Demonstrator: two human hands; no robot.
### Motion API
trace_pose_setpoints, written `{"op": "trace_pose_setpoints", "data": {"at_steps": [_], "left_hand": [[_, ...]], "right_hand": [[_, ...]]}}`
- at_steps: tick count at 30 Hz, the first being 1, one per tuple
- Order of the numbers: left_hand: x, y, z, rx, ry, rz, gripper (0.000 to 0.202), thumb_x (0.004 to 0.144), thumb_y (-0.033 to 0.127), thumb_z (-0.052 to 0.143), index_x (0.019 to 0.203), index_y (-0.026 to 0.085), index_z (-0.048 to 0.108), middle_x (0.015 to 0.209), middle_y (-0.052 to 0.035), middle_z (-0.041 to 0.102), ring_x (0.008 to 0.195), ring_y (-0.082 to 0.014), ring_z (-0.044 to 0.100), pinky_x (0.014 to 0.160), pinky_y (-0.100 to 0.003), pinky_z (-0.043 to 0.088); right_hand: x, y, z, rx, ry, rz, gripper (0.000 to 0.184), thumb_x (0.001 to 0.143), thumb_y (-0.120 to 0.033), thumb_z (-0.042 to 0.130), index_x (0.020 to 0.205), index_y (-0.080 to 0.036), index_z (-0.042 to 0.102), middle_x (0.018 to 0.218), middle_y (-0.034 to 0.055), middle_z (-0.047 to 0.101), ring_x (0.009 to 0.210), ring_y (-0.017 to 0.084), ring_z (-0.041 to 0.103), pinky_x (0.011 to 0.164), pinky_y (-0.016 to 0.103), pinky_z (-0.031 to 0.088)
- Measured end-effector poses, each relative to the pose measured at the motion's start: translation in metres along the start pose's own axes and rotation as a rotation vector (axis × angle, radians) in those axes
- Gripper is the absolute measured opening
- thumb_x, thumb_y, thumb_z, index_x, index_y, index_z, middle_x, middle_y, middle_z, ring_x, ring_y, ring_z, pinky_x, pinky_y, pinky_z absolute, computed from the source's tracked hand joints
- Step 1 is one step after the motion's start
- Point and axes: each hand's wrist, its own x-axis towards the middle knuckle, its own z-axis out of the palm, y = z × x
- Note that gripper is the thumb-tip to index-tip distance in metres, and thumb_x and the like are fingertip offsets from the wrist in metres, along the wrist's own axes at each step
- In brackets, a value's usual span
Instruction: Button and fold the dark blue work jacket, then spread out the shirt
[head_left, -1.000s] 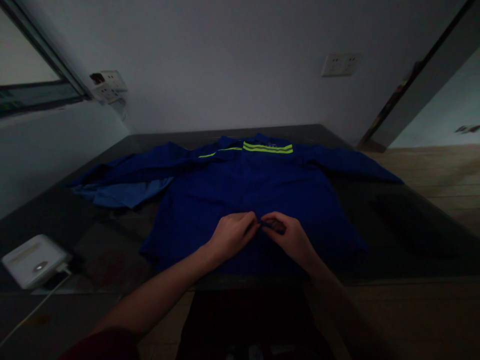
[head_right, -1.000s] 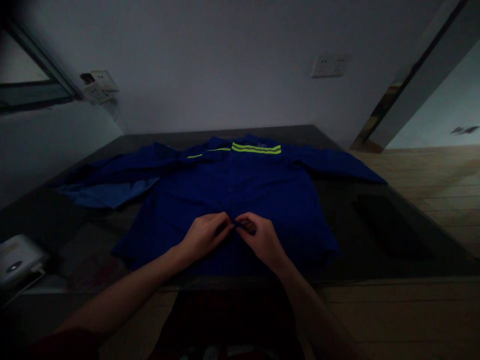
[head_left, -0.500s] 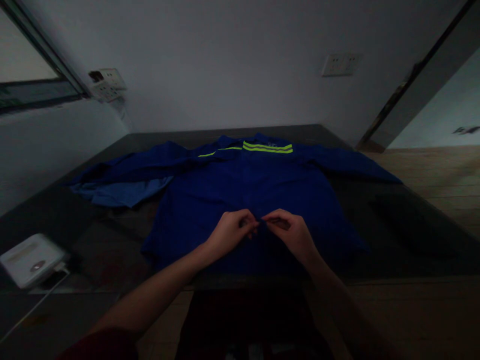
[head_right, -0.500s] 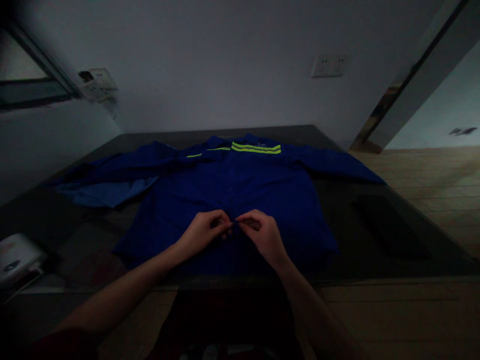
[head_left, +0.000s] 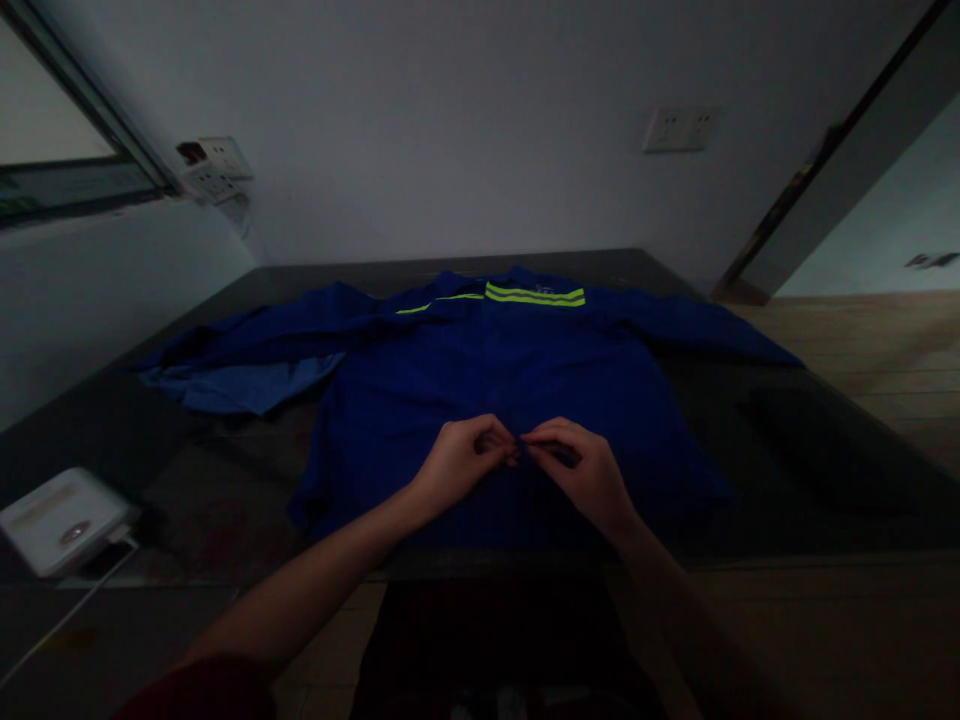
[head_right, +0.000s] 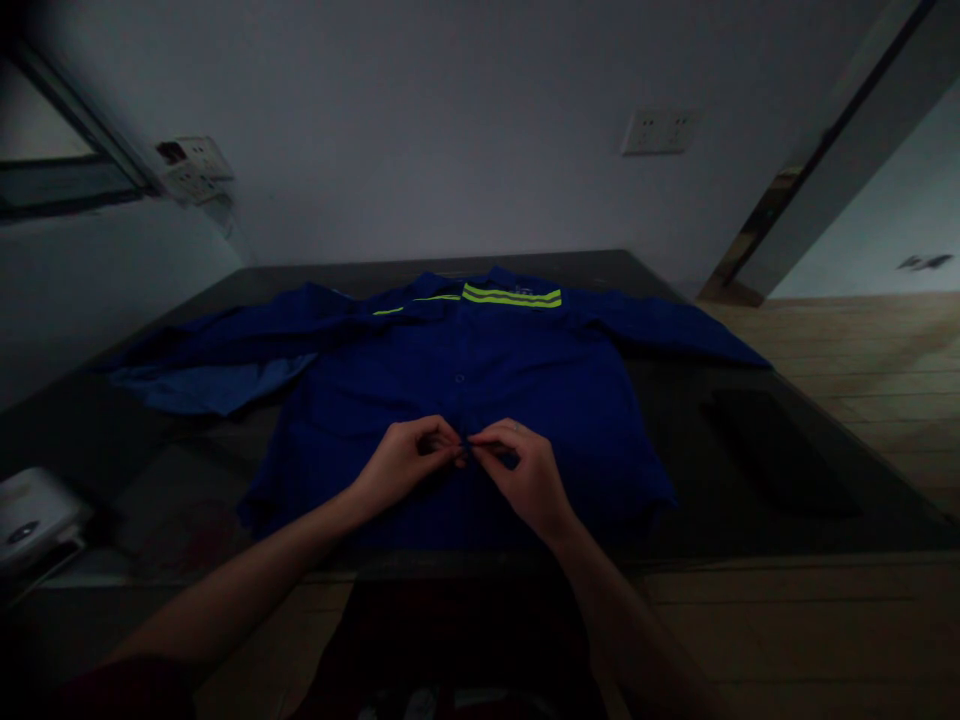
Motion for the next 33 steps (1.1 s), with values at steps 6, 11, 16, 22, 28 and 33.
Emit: {"op": "trace_pose_setpoints", "data": {"at_steps": [6, 11, 16, 22, 28, 33], "left_hand": [[-0.0014, -0.0013, 0.0021, 0.163, 0.037, 0.053, 0.007, 0.076, 0.011, 0.054, 0.077, 0.017, 0.058, 0.072, 0.0014, 0.067, 0.069, -0.0120, 0.065, 0.065, -0.021, 0.049], [-0.0050, 0.0032, 0.0042, 0.019, 0.032, 0.039, 0.024, 0.076, 0.009, 0.054, 0.098, 0.018, 0.049, 0.075, 0.0032, 0.066, 0.070, -0.0102, 0.065, 0.065, -0.020, 0.048], [-0.0048, 0.0061, 0.0038, -0.024, 0.005, -0.001, 0.021, 0.081, 0.023, 0.057, 0.099, 0.018, 0.048, 0.071, 0.0028, 0.065, 0.067, -0.0118, 0.064, 0.060, -0.021, 0.046], [-0.0015, -0.0004, 0.0028, -0.015, 0.043, -0.020, 0.019, 0.081, 0.024, 0.057, 0.097, 0.019, 0.048, 0.066, 0.0048, 0.063, 0.059, -0.0095, 0.060, 0.053, -0.018, 0.040], [-0.0033, 0.0014, 0.0024, 0.102, 0.064, 0.076, 0.016, 0.083, 0.020, 0.054, 0.098, 0.020, 0.049, 0.071, 0.0047, 0.063, 0.066, -0.0098, 0.062, 0.062, -0.020, 0.045], [-0.0042, 0.0007, 0.0029, 0.165, 0.036, 0.130, 0.022, 0.081, 0.017, 0.055, 0.101, 0.020, 0.049, 0.078, 0.0034, 0.063, 0.073, -0.0105, 0.063, 0.069, -0.022, 0.048]], "right_hand": [[-0.0003, 0.0022, 0.0044, -0.076, -0.006, -0.019, 0.008, 0.081, -0.026, 0.063, 0.086, -0.020, 0.066, 0.083, 0.0041, 0.066, 0.073, 0.016, 0.064, 0.067, 0.029, 0.054], [0.0000, 0.0029, 0.0044, -0.107, 0.034, -0.025, 0.005, 0.080, -0.024, 0.065, 0.081, -0.020, 0.064, 0.082, 0.0040, 0.065, 0.076, 0.017, 0.063, 0.067, 0.029, 0.053], [-0.0007, 0.0035, 0.0052, -0.139, 0.032, -0.060, 0.007, 0.080, -0.022, 0.065, 0.076, -0.021, 0.059, 0.078, 0.0025, 0.063, 0.073, 0.017, 0.061, 0.065, 0.028, 0.051], [-0.0009, 0.0011, 0.0061, -0.180, 0.017, -0.103, 0.006, 0.079, -0.022, 0.065, 0.078, -0.021, 0.060, 0.080, 0.0033, 0.064, 0.076, 0.018, 0.062, 0.067, 0.029, 0.050], [-0.0006, -0.0008, 0.0049, -0.176, 0.001, -0.081, 0.004, 0.082, -0.024, 0.063, 0.085, -0.021, 0.064, 0.082, 0.0030, 0.065, 0.073, 0.017, 0.062, 0.069, 0.029, 0.050], [0.0001, -0.0002, 0.0045, -0.206, 0.016, -0.093, 0.004, 0.083, -0.021, 0.061, 0.083, -0.021, 0.065, 0.081, 0.0033, 0.065, 0.074, 0.017, 0.062, 0.068, 0.030, 0.050]]}}
